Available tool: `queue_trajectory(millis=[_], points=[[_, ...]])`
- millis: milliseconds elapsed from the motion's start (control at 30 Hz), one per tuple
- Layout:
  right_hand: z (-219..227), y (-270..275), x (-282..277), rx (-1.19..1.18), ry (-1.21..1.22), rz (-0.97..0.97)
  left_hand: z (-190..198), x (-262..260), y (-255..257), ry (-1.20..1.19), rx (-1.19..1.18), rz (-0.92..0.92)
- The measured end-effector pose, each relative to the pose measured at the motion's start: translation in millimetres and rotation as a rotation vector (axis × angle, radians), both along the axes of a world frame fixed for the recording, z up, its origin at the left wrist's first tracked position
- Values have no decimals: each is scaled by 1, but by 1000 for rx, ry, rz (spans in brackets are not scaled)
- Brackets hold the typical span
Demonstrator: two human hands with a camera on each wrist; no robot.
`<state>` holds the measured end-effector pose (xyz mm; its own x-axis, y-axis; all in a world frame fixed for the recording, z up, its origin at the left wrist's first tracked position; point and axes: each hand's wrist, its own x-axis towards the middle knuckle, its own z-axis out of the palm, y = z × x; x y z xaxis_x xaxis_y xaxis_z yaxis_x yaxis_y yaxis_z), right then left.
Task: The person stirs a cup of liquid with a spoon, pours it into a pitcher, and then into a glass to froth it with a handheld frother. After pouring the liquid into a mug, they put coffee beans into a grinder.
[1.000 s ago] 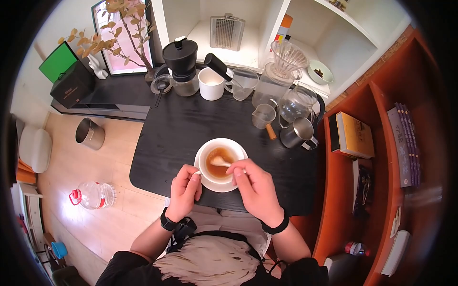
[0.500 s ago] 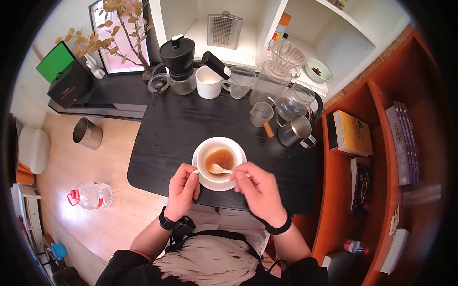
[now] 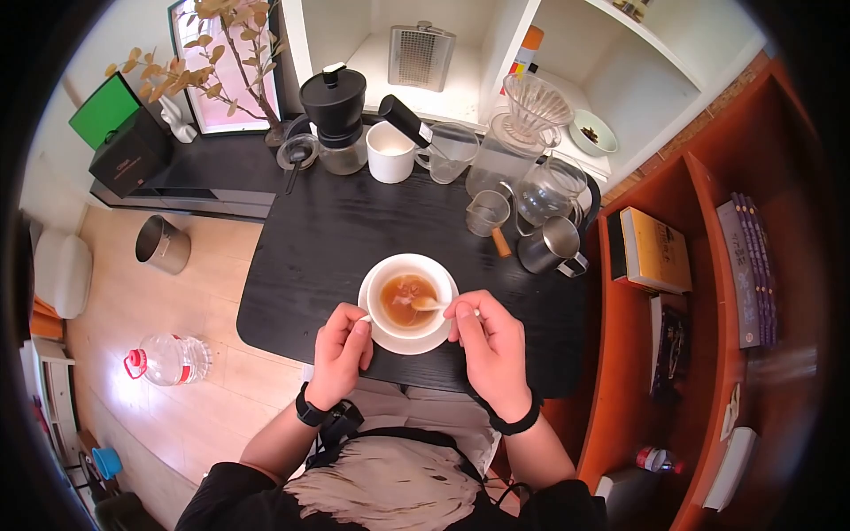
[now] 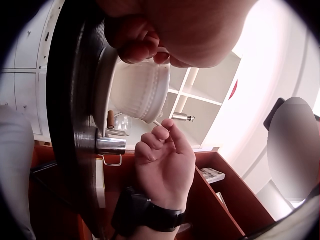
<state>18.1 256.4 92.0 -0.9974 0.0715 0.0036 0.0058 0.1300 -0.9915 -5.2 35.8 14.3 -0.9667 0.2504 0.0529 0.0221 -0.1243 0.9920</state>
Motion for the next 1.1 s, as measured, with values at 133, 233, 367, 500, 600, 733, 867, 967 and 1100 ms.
queue_trajectory(millis=[133, 233, 367, 500, 600, 733, 867, 967, 1100], points=[[-1, -13, -3, -1, 33, 19, 3, 0, -1, 2, -24, 3], [0, -11, 1, 11, 22, 109, 0, 0, -1, -9, -17, 0], [0, 0, 0, 37, -5, 33, 1, 0, 0, 0, -17, 1], [2, -16, -3, 80, 74, 60, 1, 0, 0, 1, -22, 2], [2, -14, 0, 79, 102, 129, 2, 0, 0, -5, -16, 4], [2, -10, -3, 124, 92, 32, 1, 0, 0, 2, -12, 5], [2, -13, -1, 91, 87, 68, 1, 0, -1, -7, -13, 6], [2, -4, 1, 104, 53, 78, 0, -1, -1, -8, -10, 1], [0, -11, -5, 144, 123, -11, 0, 0, 0, -3, -10, 0]])
